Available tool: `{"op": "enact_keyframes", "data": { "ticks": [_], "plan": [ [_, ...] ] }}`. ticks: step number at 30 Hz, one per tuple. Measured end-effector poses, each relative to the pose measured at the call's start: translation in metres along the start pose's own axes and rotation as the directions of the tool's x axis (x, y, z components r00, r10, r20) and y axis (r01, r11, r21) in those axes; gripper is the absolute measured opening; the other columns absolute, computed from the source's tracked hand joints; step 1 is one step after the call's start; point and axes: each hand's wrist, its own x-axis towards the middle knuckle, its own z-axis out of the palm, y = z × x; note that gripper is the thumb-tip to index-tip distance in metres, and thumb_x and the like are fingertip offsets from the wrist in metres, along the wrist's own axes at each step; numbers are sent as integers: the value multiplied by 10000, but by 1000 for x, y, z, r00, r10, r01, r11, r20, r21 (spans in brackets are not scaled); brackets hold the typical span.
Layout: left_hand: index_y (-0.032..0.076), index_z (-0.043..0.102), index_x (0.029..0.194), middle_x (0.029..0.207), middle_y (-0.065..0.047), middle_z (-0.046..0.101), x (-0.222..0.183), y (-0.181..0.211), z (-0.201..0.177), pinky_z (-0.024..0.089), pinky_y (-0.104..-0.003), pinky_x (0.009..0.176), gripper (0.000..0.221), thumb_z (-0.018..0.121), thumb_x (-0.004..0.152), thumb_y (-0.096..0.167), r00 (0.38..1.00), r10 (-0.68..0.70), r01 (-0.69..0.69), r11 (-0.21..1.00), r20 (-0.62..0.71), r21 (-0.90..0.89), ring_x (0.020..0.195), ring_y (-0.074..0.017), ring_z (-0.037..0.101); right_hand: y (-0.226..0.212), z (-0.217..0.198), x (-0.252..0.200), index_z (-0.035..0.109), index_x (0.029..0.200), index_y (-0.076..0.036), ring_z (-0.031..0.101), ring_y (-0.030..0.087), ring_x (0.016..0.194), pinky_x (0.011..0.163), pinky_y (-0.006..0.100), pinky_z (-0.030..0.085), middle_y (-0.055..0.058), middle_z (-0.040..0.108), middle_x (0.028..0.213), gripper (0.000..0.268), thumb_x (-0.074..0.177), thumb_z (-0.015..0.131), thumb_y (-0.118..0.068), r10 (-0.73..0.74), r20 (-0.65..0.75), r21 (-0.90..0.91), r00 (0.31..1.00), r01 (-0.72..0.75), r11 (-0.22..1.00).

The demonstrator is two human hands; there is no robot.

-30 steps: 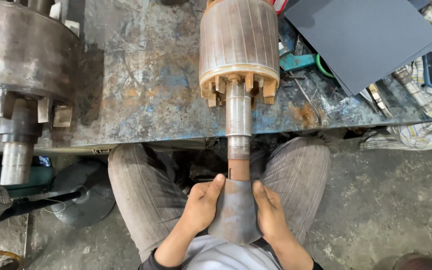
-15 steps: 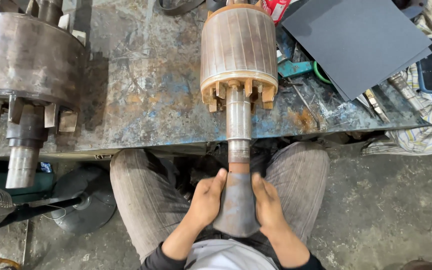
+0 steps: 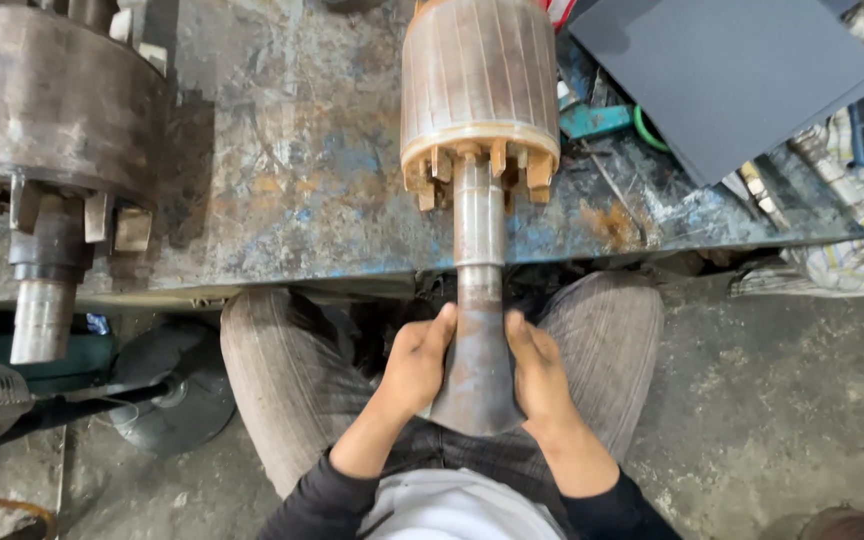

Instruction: The person is sanding the metal shaft of a motor rotor using a piece of sandpaper to smooth the surface.

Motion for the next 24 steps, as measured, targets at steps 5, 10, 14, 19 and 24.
{"op": "enact_keyframes", "data": {
  "ticks": [5, 10, 14, 19, 24],
  "plan": [
    [210, 318, 619, 607, 77, 373, -36, -6, -1, 321, -284, 553, 597, 481, 1115, 500, 990, -141, 140, 989, -16, -47, 573, -72, 354, 19, -11, -33, 784, 1021, 15, 774, 272, 913, 772, 418, 615, 155, 809, 989, 570, 987, 567, -511, 64, -147, -87, 987, -77, 993],
    [218, 299, 617, 605, 94, 338, -16, -20, -2, 286, -285, 535, 598, 502, 1135, 437, 993, -114, 115, 991, 32, -66, 564, -67, 311, 7, 2, -25, 795, 1051, 82, 800, 308, 926, 791, 429, 646, 206, 831, 996, 584, 1012, 564, -453, 104, -62, -10, 993, -105, 994],
    [133, 590, 535, 477, -16, 503, 9, -51, -3, 374, -244, 374, 688, 519, 1145, 445, 990, -140, 137, 983, -19, -120, 399, -112, 450, -9, 19, -17, 801, 896, -30, 718, 198, 763, 734, 363, 614, 100, 767, 818, 479, 1129, 567, -378, -149, -72, 17, 986, 150, 988],
    [224, 311, 624, 611, 94, 368, -38, -12, 4, 300, -281, 522, 584, 476, 1130, 465, 996, -89, 87, 994, -32, -71, 573, -58, 341, 23, -9, -39, 797, 1022, 47, 787, 277, 952, 808, 414, 626, 186, 835, 1021, 640, 985, 527, -531, 116, -177, -102, 977, -136, 986],
    [232, 303, 639, 635, 86, 350, -12, -9, 2, 271, -296, 530, 579, 518, 1099, 511, 993, -63, 59, 998, -99, -36, 593, -60, 326, 12, -2, -10, 783, 969, -35, 719, 231, 888, 767, 394, 554, 110, 765, 934, 640, 940, 533, -623, 105, -201, -213, 974, -148, 966]
  ]
}}
